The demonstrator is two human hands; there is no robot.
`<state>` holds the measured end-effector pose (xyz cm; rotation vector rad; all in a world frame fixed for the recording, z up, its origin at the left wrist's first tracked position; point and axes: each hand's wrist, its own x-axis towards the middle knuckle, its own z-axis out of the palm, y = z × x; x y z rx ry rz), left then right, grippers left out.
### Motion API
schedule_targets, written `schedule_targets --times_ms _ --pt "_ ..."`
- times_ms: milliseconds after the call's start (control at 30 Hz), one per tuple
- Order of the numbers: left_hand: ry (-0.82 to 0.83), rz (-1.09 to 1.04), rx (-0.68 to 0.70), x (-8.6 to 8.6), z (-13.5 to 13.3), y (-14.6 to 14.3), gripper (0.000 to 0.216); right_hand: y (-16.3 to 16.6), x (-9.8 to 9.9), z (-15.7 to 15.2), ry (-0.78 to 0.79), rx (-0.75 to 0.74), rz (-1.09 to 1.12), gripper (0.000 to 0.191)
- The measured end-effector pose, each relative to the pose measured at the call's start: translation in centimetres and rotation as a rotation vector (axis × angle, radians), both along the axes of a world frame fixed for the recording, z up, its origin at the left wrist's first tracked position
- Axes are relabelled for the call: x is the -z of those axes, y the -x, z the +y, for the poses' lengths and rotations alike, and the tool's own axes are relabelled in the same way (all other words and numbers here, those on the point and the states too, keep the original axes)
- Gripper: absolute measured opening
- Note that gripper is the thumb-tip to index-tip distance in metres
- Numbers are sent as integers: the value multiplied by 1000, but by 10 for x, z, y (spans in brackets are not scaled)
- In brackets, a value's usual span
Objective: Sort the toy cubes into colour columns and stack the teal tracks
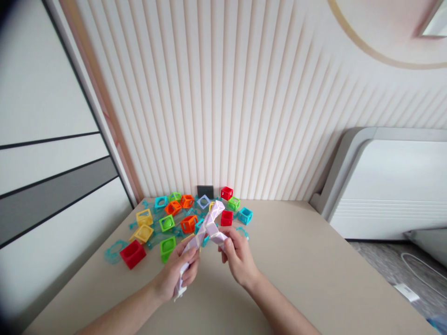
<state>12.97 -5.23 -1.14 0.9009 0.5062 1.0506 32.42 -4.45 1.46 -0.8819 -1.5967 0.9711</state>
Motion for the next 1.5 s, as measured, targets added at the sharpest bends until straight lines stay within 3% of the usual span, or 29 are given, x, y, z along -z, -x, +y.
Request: schedule_targets --times_ms 100,200,300,500,600,667,767,833,1000,1100,1167,1267,1367,1500 --pt "12 89 -76 2 0 -2 40 -4 2 4 -148 122 -146 44" --pt "27 100 -47 4 -2 -4 55 2 3 1 -84 127 -104 39" --pt "45 99 29 7 -4 -4 60 10 2 -5 147 -42 117 50" --pt "-8 88 92 9 -7 -2 54 3 -4 -4 783 -612 433 68" --pt "-52 89 109 7 -5 0 47 -1 -4 2 906 -670 418 74" --pt "-52 91 107 4 -4 1 47 2 -5 4 825 -505 403 75" --pt "6 115 125 0 -3 1 49 7 -9 5 559 -219 372 70" --pt "51 151 164 -2 -4 1 52 6 -13 6 423 -134 353 70" --pt "55 262 246 -2 -8 -2 53 -3 -22 11 441 -154 421 63" --pt "-30 384 34 -2 -8 -5 57 -6 -21 13 450 -172 451 53" --pt "-145 509 -126 -1 -7 -6 45 -7 -19 11 403 -175 450 50" --pt "-316 641 -226 0 -7 -5 25 -5 -18 5 326 -261 369 53" --pt "-397 670 -207 1 -9 -5 22 -2 -19 0 267 -241 265 53" --pt "-292 609 -26 4 -13 -5 34 -1 -15 1 174 -74 152 49"
